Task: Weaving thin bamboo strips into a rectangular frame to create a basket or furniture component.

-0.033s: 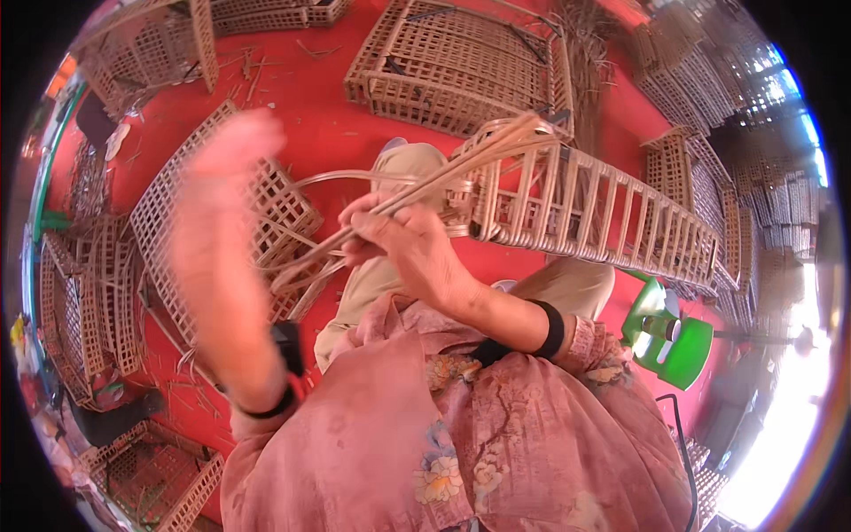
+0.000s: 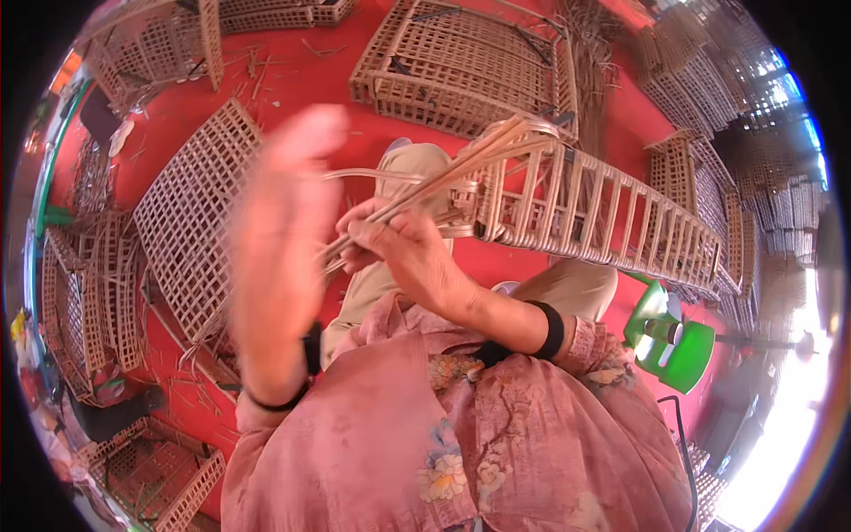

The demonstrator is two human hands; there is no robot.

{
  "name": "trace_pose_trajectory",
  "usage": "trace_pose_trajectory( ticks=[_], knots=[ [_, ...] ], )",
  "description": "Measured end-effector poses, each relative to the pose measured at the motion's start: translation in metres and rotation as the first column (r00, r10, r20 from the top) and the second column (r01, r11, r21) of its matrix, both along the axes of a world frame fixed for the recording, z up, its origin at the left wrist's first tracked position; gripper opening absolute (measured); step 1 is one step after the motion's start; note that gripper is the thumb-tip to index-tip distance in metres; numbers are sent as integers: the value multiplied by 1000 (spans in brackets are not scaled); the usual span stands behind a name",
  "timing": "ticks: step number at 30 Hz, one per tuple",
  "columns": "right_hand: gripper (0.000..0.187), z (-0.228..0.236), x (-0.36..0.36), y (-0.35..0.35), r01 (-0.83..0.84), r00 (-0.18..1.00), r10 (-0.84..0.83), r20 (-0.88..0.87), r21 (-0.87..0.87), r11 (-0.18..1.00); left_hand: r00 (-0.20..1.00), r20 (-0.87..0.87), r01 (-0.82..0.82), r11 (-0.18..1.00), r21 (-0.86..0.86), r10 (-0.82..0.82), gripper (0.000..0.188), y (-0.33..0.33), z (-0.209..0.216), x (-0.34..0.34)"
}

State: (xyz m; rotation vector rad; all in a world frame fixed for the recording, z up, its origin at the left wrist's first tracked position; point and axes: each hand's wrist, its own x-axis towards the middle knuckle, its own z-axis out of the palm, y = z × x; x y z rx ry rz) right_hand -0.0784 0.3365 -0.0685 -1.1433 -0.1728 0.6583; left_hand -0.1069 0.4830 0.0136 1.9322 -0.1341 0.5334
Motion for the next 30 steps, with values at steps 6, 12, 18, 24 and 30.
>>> trace_pose_trajectory(
  ticks=[6, 12, 18, 24, 30],
  knots=[
    [19, -8, -19, -9, -33, 906, 108, 409, -186, 982, 868, -240, 340, 872, -352, -435, 30, -31, -41, 12],
    [21, 56, -4, -61, -289, 832, 481, 277, -523, 802, 810, -331, 249, 794, -554, -484, 26, -15, -47, 13],
    [27, 53, -4, -95, 110, 991, -82, 110, -278, 954, 851, -344, 194, 846, -498, -397, 21, -21, -57, 8],
    [22, 51, -12, -92, 218, 966, -151, 208, -356, 909, 880, -258, 343, 909, -235, -399, 17, -24, -63, 3],
    [15, 36, -28, -102, 224, 945, -19, 326, -606, 763, 888, -257, 381, 923, -51, -380, 14, -36, -72, -17]
  ],
)
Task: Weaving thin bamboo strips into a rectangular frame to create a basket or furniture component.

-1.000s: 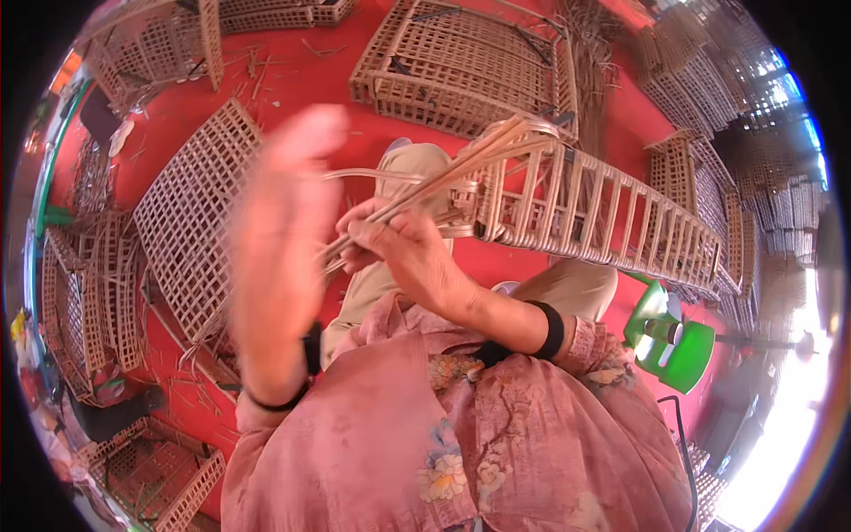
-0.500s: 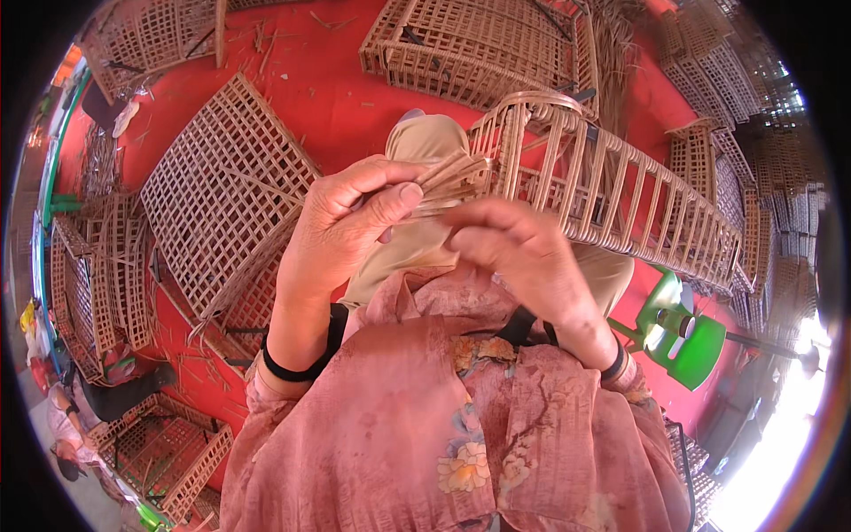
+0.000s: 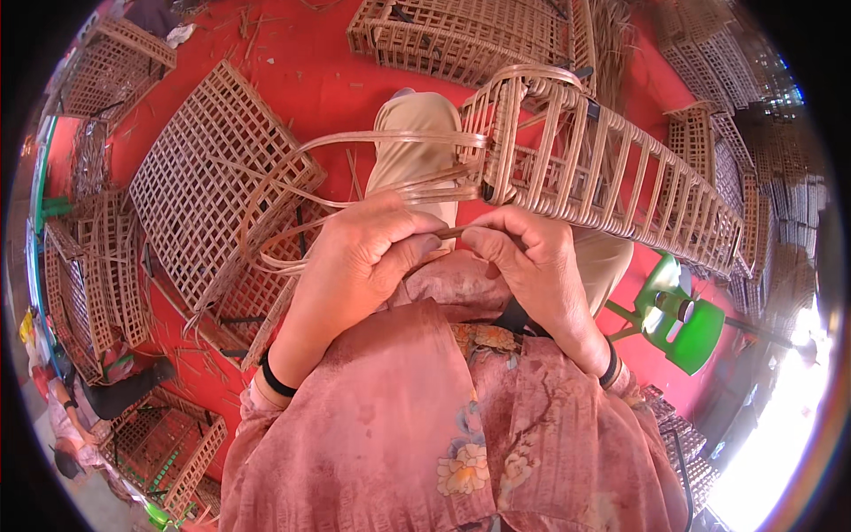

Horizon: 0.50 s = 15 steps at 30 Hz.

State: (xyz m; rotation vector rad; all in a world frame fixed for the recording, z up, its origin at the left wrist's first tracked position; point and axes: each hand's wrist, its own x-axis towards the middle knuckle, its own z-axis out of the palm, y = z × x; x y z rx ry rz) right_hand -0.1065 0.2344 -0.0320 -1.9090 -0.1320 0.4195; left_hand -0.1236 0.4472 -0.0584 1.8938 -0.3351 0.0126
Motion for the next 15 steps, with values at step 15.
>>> trace_pose_trajectory(
  ticks=[15],
  knots=[
    [24, 14, -1, -11, 64, 965, -32, -261, 114, 991, 995, 103, -18, 978, 206, -3, 22, -12, 17, 0]
  ],
)
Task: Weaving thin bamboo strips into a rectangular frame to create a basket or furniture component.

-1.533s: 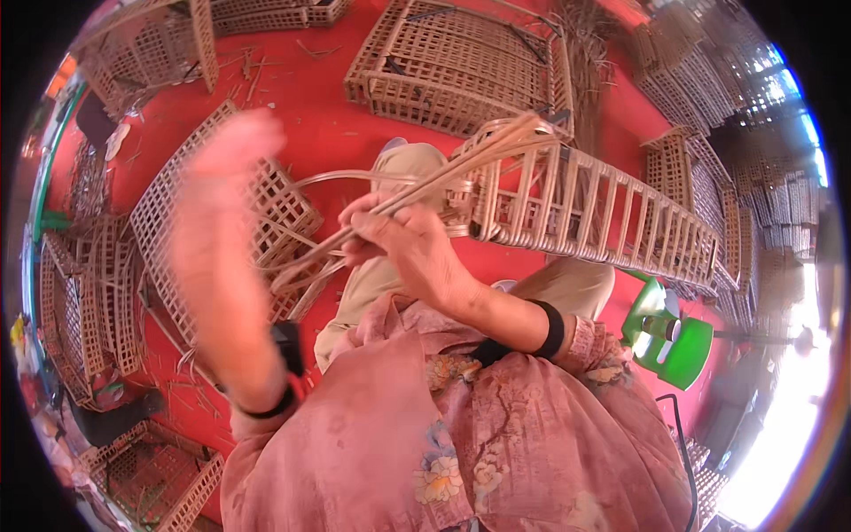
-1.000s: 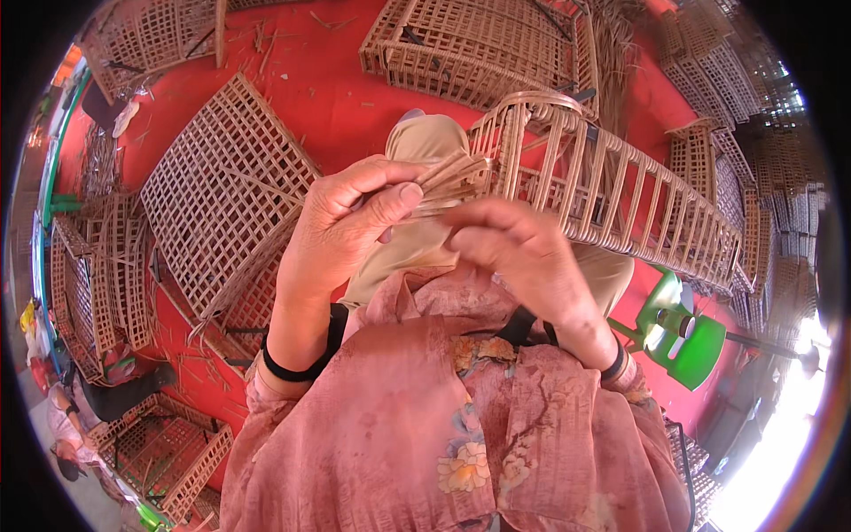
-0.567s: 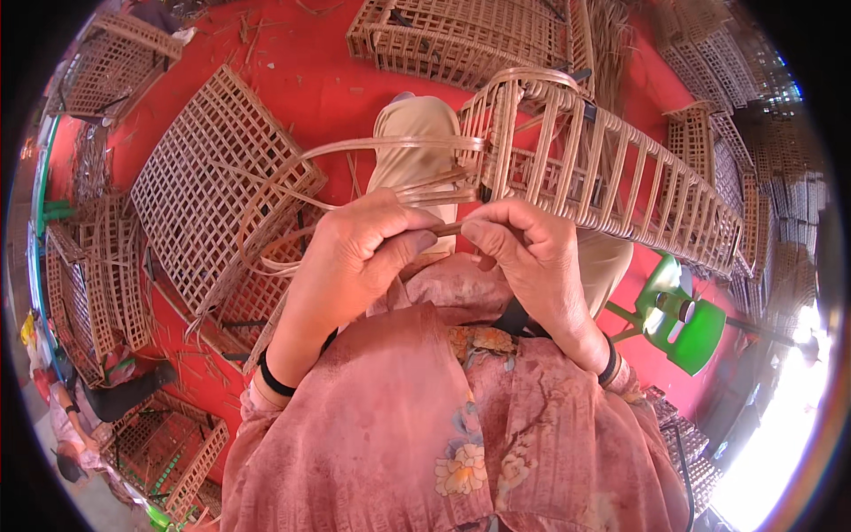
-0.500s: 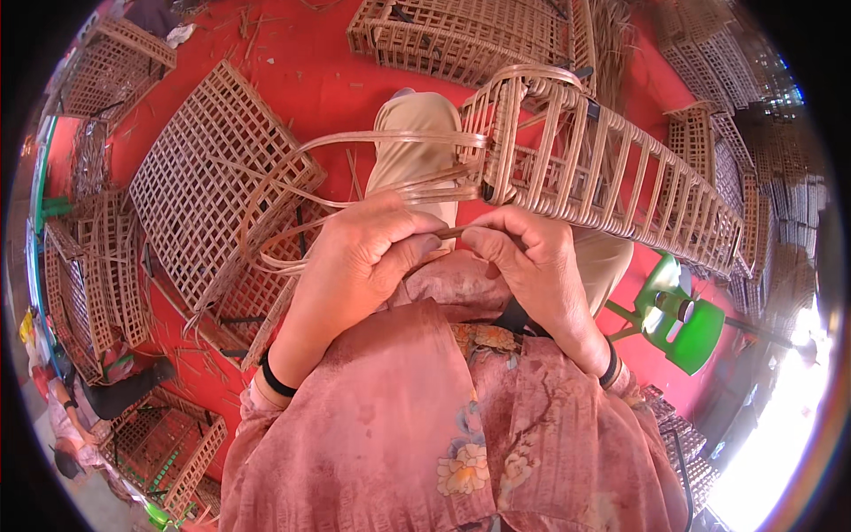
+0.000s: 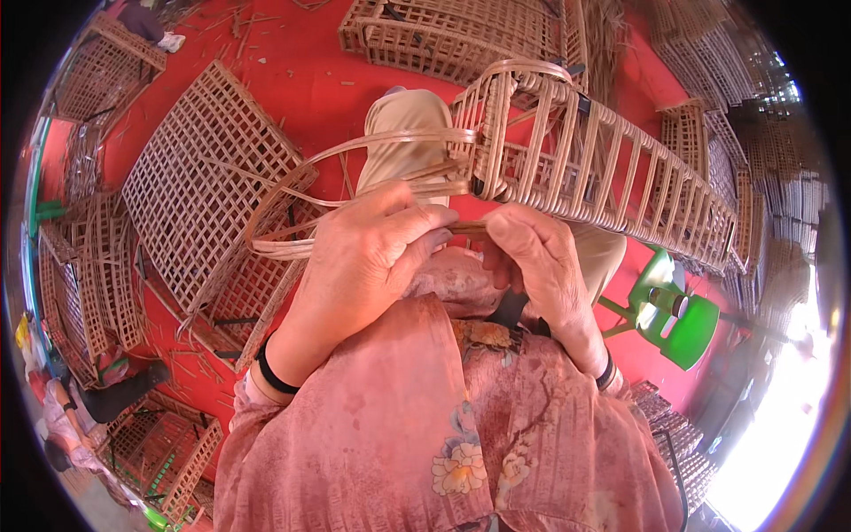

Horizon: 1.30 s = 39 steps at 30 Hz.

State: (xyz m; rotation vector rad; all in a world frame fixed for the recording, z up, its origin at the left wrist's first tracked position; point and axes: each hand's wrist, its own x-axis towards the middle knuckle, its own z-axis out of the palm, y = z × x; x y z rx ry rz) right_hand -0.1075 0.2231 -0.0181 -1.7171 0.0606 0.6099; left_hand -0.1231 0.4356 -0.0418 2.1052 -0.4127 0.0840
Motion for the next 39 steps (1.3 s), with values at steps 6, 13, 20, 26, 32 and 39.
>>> trace_pose_trajectory(
  ticks=[6, 13, 20, 26, 32, 39],
  knots=[
    [24, -3, 1, -3, 27, 999, -27, -17, -26, 999, 997, 80, 22, 1000, -4, -22, 26, -6, -3, 3],
    [16, -6, 7, -6, 113, 993, -117, 36, 102, 988, 975, 212, 50, 997, 62, -62, 33, -13, 0, 12],
    [23, 17, 34, -25, 250, 888, -108, 446, -272, 929, 955, 297, -41, 995, 91, 12, 35, -28, 6, 38],
    [29, -2, 70, -47, 92, 741, 307, 598, -542, 835, 944, 327, -99, 918, 384, -35, 26, -40, 3, 55],
    [30, 24, 94, -38, -343, 861, 497, 113, -592, 729, 970, 244, -51, 980, 193, 2, 24, -49, -10, 67],
    [22, 3, 61, -61, 61, 696, 336, 635, -519, 853, 861, 508, -114, 972, 203, -5, 22, -58, -5, 74]
  ],
)
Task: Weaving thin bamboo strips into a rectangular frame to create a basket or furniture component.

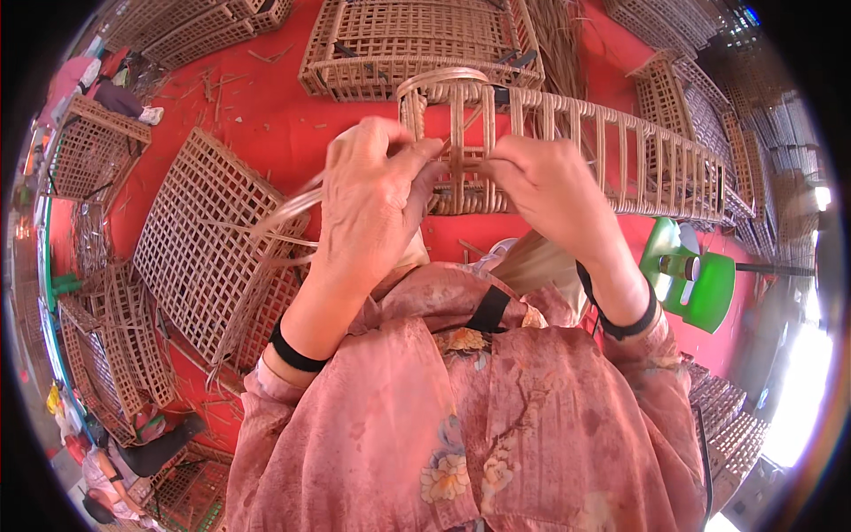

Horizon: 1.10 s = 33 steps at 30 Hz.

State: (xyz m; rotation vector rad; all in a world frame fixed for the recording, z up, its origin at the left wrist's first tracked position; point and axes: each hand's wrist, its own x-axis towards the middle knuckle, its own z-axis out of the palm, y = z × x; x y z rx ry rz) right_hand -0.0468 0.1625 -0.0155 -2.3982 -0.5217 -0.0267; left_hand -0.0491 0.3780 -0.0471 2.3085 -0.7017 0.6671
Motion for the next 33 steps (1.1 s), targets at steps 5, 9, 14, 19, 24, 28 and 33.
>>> trace_pose_trajectory(
  ticks=[5, 9, 14, 19, 24, 28, 33],
  knots=[
    [20, 50, -24, -23, 233, 950, -201, -237, 118, 965, 863, -378, 151, 885, -440, -335, 15, -32, 17, 4],
    [22, 33, -10, -35, 280, 941, -220, -256, 227, 933, 719, -505, 224, 847, -482, -478, 14, -41, 15, 18],
    [27, 3, 5, -39, 155, 973, -143, -180, 57, 986, 818, -551, -78, 918, -389, -164, 14, -46, 20, -1],
    [27, 9, 23, -37, -19, 908, 6, -419, -28, 999, 877, -481, -108, 970, -217, -10, 16, -44, 14, -5],
    [26, 19, 32, -35, -77, 733, 67, -677, 15, 997, 797, -588, -48, 955, -293, -140, 16, -51, 11, -2],
    [25, 3, 29, -43, 35, 766, 43, -641, 109, 993, 797, -596, -86, 960, -267, -94, 17, -54, 8, -3],
    [23, -8, 29, -40, 229, 873, -90, -480, 239, 944, 937, -348, -19, 984, -180, -45, 14, -58, -7, 13]
  ],
)
